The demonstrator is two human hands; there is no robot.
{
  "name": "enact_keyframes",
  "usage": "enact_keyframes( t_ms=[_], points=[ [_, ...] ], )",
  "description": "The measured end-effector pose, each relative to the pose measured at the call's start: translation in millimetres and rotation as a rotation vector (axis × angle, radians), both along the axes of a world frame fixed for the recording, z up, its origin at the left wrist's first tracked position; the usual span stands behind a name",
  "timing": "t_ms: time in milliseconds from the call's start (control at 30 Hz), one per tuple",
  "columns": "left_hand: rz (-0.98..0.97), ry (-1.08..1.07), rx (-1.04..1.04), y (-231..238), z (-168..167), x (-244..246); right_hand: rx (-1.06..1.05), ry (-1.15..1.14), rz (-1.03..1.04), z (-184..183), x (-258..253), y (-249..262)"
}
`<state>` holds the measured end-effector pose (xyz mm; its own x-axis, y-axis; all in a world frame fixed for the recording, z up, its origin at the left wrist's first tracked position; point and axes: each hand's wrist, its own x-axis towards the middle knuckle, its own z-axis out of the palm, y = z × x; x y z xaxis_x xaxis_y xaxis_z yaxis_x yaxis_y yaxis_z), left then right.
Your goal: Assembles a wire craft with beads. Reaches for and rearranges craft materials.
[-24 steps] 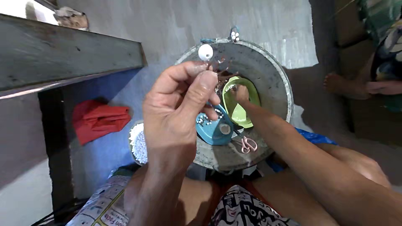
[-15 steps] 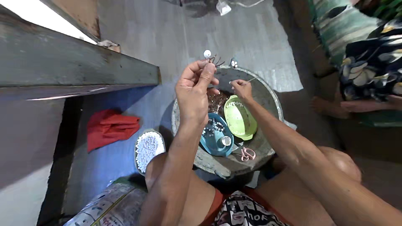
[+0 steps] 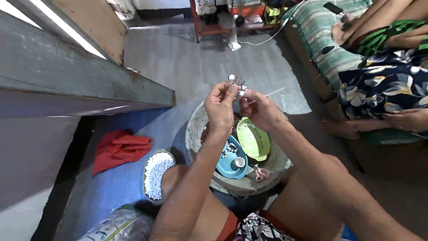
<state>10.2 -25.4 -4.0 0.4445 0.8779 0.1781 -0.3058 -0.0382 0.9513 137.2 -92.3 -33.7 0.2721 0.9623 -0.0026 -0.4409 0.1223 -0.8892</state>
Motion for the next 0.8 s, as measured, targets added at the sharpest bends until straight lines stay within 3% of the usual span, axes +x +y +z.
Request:
enact_keyframes(
  t_ms=[467, 800],
  points=[
    [-0.049, 0.078, 0.098, -6, -9, 14, -0.069, 0.118, -0.077, 4, 7, -9],
    [0.022, -0.035, 0.030, 3, -12, 20, -0.029, 0.131, -0.066, 2, 10, -11]
  ],
)
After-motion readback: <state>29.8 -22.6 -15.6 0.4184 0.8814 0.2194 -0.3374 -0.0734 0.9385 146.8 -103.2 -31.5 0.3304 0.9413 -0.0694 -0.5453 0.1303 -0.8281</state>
